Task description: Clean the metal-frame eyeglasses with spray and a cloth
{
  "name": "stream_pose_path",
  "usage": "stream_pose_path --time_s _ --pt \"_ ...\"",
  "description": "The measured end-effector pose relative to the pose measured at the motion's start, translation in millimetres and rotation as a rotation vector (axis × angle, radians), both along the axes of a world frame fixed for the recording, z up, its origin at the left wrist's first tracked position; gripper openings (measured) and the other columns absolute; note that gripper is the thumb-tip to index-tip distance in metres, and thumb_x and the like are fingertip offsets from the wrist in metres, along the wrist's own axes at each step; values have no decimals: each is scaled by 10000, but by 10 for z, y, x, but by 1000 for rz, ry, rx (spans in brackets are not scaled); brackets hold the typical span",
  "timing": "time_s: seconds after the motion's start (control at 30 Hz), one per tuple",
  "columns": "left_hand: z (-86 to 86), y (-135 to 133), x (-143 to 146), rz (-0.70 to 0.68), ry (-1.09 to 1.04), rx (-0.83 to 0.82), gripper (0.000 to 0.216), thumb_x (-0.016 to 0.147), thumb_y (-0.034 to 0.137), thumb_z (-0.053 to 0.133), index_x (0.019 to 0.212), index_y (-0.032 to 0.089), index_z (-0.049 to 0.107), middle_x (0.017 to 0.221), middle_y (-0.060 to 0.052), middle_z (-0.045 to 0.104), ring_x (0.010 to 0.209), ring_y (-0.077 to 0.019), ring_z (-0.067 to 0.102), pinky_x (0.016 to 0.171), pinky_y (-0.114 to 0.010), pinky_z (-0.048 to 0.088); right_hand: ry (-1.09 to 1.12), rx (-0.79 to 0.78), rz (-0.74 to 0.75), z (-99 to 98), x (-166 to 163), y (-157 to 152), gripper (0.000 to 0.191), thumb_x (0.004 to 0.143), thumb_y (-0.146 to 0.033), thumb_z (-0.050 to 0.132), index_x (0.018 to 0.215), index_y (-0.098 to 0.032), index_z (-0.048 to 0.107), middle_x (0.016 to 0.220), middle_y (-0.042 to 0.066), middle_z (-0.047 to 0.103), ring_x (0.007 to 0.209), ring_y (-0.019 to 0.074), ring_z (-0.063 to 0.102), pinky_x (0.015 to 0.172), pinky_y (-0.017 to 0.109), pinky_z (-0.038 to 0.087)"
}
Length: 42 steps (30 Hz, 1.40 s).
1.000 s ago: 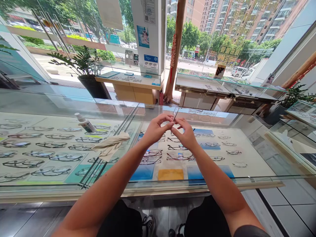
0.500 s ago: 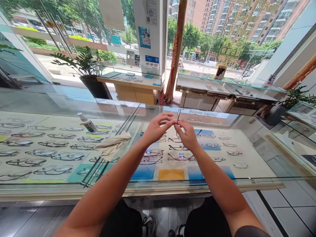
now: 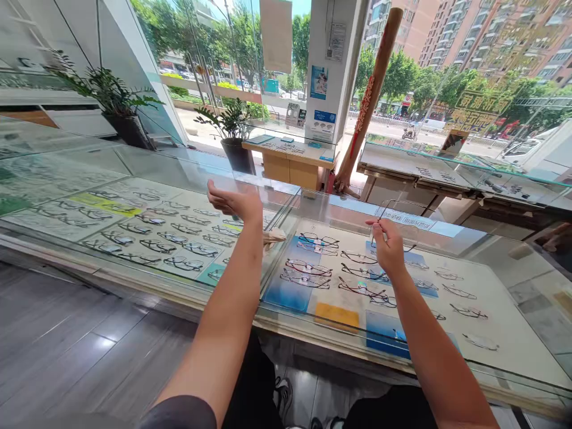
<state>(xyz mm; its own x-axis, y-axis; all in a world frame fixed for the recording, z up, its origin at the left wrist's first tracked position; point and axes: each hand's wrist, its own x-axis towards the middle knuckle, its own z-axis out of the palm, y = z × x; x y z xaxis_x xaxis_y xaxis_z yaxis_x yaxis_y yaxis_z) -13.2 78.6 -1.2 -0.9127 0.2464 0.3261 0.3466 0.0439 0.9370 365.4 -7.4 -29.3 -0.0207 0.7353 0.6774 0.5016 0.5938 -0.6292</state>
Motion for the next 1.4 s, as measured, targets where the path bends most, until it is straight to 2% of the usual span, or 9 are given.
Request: stream_pose_path --time_s 0.1,0.4,0.57,0.7,0.83,0.97,1.1,1.23,1.4 --pt "-119 108 -113 -13 -146 -91 909 893 58 697 1631 216 190 1735 -320 317 1660 -439 325 1288 -677 314 2 3 -17 -7 5 -4 428 1143 -527 506 1118 -240 823 1038 87 776 1034 292 664 972 455 485" --pt "-342 226 -299 -82 -413 -188 513 931 94 604 1400 248 462 1595 -253 565 1600 -444 433 1278 -704 300 25 -6 -4 4 0 -11 456 1146 -545 488 1118 -228 813 1066 102 775 1025 292 659 959 460 481" --pt "-244 182 -214 -65 -373 -125 454 960 53 509 1387 196 451 1598 -288 532 1573 -429 476 1263 -688 327 36 -1 -13 15 -7 -26 461 1147 -538 476 1130 -218 808 1066 105 758 1028 291 655 963 466 480" --pt "-50 156 -44 -165 -256 9 457 958 67 482 1393 206 458 1555 -209 571 1423 -264 614 1150 -448 510 59 -7 -15 28 -15 -34 441 1146 -528 481 1135 -232 808 1054 98 752 1041 292 660 980 472 484" --pt "140 19 344 -586 -203 183 183 935 352 590 1084 252 549 1053 -60 666 938 -188 670 706 -306 521 80 4 15 67 -30 -59 404 1136 -510 519 1103 -242 818 1047 93 764 1049 291 671 996 471 494" --pt "297 -326 826 -1287 -310 296 643 884 920 488 839 279 502 752 -27 488 671 -188 531 506 -332 333 106 -3 34 97 -52 -85 377 1115 -509 563 1052 -249 829 1076 92 797 1059 291 683 1001 470 502" --pt "374 -631 1154 -1720 -432 81 835 811 1094 382 689 275 487 638 -28 409 585 -196 470 457 -336 258 146 -53 101 108 -89 -108 361 1094 -523 597 1033 -252 828 1061 76 809 1037 279 691 988 452 523" --pt "308 -688 1317 -1846 -503 10 821 823 1051 451 640 253 523 603 -30 407 565 -190 462 436 -305 270 178 -108 189 119 -134 -136 374 1082 -559 615 1019 -256 826 1067 70 818 1049 274 700 999 447 529" --pt "128 -612 1430 -1671 -392 42 679 811 886 644 751 211 664 771 -57 586 694 -175 546 591 -302 520 254 -256 303 119 -182 -169 445 1059 -658 628 1043 -267 839 1141 83 834 1094 287 721 1001 462 561"
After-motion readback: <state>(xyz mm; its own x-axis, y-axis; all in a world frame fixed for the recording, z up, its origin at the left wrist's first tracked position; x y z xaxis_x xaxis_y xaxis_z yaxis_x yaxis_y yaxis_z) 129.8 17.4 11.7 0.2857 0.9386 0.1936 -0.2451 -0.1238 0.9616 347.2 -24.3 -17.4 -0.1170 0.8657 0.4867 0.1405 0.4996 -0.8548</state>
